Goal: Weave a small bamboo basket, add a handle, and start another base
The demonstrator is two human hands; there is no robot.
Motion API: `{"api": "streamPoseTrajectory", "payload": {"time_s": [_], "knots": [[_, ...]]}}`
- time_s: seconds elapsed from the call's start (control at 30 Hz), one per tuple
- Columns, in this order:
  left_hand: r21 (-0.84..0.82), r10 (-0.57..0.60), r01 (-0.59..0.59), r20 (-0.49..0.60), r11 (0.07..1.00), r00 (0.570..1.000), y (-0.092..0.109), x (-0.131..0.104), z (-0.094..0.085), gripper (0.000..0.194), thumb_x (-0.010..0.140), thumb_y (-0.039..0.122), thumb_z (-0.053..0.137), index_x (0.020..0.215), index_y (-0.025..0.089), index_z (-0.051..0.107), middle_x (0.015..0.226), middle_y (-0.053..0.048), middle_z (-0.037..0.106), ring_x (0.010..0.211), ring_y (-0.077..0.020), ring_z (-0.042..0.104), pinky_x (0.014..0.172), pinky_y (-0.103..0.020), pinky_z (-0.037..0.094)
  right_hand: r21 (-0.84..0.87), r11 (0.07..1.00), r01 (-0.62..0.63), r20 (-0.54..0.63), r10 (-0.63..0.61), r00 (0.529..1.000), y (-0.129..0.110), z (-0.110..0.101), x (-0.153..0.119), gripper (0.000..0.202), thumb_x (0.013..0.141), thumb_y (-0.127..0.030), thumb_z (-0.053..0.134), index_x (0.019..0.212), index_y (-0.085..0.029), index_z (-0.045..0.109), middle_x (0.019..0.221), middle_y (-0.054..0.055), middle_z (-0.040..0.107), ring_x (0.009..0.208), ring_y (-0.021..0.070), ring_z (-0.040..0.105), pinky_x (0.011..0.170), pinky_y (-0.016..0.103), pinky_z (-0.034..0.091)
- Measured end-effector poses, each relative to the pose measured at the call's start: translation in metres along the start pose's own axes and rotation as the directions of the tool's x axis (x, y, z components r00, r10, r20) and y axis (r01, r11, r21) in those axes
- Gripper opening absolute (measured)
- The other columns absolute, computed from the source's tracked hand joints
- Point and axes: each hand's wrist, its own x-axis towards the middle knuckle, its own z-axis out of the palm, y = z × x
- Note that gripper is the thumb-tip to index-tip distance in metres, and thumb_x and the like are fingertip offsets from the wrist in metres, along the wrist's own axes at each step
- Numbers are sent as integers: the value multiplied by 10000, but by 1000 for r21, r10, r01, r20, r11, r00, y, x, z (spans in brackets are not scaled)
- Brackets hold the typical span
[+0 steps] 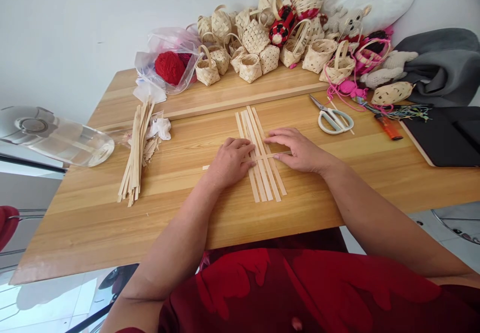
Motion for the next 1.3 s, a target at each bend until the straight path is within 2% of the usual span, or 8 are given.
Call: {"api": "streamPoseTrajectory", "payload": {"time_s": [0.43,0.57,0.83,1.07,1.3], "knots": [[-17,12,-12,-11,1000,1000,-1,0,1,375,936,285,684,1300,197,705,1363,-110,673,1276,-304,564,1132,-502,503,-19,1000,-4,-7,4,1000,1,1,0,474,884,-284,657,1355,-250,695,1471,127,624,1396,348,536,1195,615,396],[-10,13,-13,-10,1000,1000,-2,0,1,387,939,285,683,1308,171,701,1368,-116,671,1275,-305,560,1137,-486,500,-31,1000,1,1,-1,1000,0,1,0,478,888,-277,652,1361,-222,689,1473,139,621,1403,341,534,1202,596,396],[-17,9,-9,-6,1000,1000,-1,0,1,380,942,285,680,1310,192,700,1373,-111,669,1280,-302,559,1144,-499,495,-40,999,2,4,-2,1000,1,1,0,485,894,-291,651,1373,-220,680,1476,143,616,1409,339,526,1200,597,398],[-16,16,-16,-5,1000,1000,-1,0,0,407,946,287,683,1325,136,695,1380,-133,668,1282,-310,551,1151,-488,493,-34,999,5,9,-5,1000,1,-1,0,487,892,-271,657,1376,-229,681,1477,134,620,1405,340,531,1199,594,399],[-12,15,-16,-17,1000,1000,-2,-1,2,396,941,283,694,1317,155,699,1375,-121,670,1283,-308,558,1144,-491,501,-33,999,-12,5,12,1000,0,1,1,459,921,-302,636,1365,-199,695,1469,149,626,1402,339,535,1211,566,392]]}}
